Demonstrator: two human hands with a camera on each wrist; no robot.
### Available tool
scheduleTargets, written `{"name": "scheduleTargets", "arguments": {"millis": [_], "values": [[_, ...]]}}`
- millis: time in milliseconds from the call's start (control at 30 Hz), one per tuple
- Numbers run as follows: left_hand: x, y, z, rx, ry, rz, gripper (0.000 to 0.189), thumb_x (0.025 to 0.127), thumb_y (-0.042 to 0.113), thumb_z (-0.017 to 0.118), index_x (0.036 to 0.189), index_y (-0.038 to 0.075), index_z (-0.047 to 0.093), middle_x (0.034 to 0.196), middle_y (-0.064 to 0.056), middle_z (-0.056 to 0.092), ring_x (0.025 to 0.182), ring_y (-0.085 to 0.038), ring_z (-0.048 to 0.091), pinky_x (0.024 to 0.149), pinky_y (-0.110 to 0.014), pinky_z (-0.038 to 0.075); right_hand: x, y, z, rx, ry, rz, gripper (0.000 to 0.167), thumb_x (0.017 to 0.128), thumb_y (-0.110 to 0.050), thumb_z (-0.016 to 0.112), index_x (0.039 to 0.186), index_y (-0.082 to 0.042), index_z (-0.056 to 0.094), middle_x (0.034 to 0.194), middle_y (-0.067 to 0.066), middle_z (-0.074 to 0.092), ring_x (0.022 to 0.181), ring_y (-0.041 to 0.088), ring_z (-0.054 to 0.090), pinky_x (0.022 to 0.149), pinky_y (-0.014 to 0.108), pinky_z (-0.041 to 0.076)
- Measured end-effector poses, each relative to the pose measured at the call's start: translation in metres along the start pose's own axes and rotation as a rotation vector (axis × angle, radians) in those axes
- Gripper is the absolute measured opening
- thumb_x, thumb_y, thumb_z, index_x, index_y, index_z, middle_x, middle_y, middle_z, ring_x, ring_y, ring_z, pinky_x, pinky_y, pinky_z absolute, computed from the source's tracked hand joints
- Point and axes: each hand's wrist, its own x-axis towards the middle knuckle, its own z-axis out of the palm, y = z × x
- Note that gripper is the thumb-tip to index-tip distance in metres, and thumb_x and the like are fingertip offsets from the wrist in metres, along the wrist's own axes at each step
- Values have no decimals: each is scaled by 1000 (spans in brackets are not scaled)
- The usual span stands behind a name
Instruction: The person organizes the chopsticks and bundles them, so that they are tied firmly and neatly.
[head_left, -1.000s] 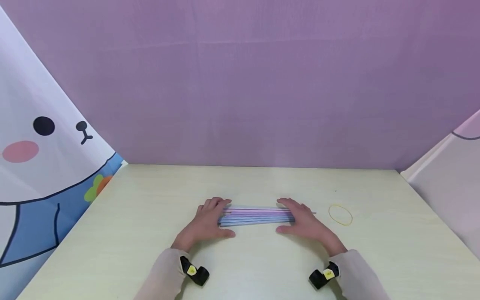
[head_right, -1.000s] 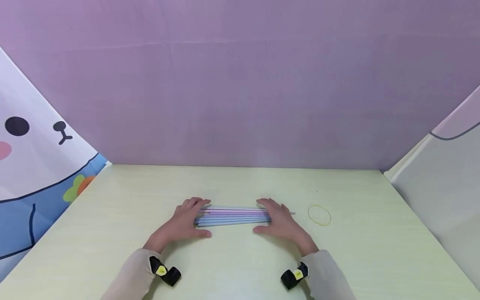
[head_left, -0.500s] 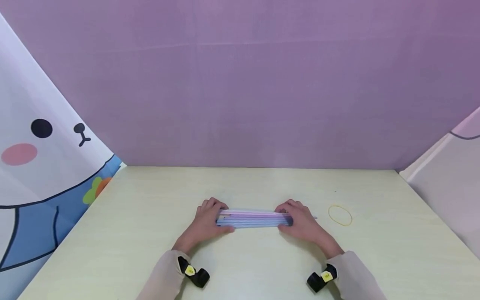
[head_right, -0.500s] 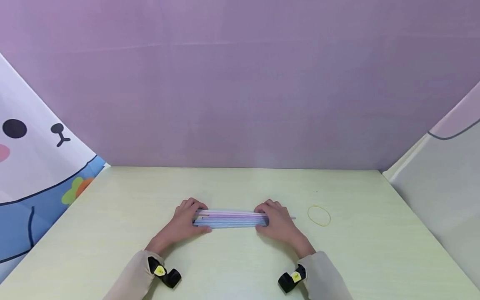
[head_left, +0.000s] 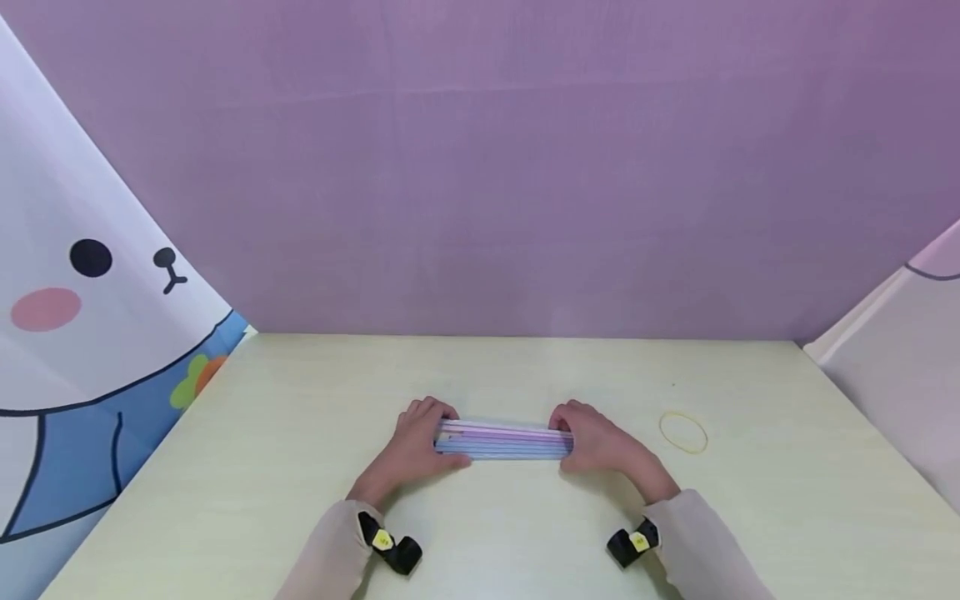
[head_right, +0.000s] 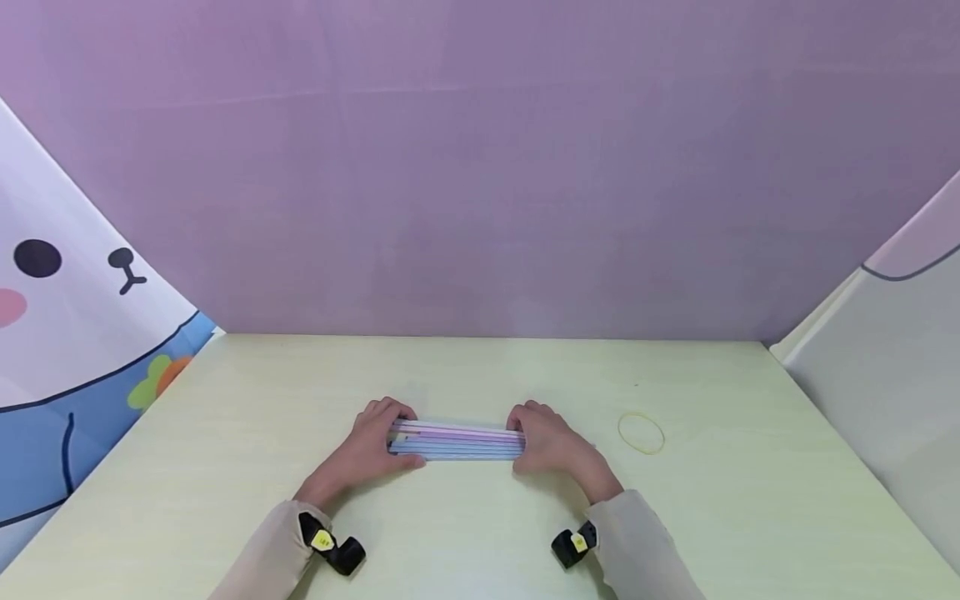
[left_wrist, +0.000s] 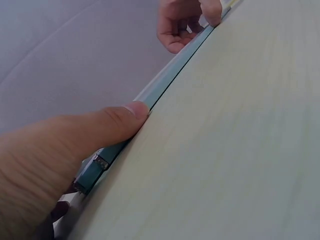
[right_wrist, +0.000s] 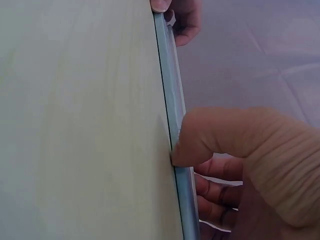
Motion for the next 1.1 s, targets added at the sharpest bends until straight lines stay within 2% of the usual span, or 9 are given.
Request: {"name": "scheduleTargets", "arguments": {"millis": [300,567,733,967,1100], "values": [[-3,3,-1,-70,-1,0,41,71,30,80,104,14,62,97,8,55,92,-11,45,88,-36,37,-2,3,0,20,15,-71,32,62,6,64,88,-10,55,81,-3,49,75,12,43,68,24,37],[-2,3,0,-43,3,28,36,74,31,79,103,15,66,98,7,55,94,-12,45,85,-35,38,0,-1,7,-92,52,45,26,66,0,67,88,-12,58,84,-4,50,76,12,45,72,30,41],[0,3,0,-44,2,33,33,73,29,79,99,15,65,96,8,55,92,-11,44,84,-35,38,0,-4,6,-84,58,73,25,65,1,66,84,-12,57,80,-4,52,73,13,46,68,30,41],[0,3,0,-61,-4,3,32,71,28,80,96,16,64,93,9,56,91,-11,46,84,-33,40,1,-2,5,-56,49,37,27,65,3,66,86,-12,59,79,-5,60,71,12,49,68,30,42],[0,2,0,-53,-4,28,29,71,27,80,94,17,64,91,10,56,88,-10,49,81,-31,42,0,2,4,-79,54,-9,25,64,1,66,85,-12,62,79,-6,60,70,10,48,67,29,42]]}}
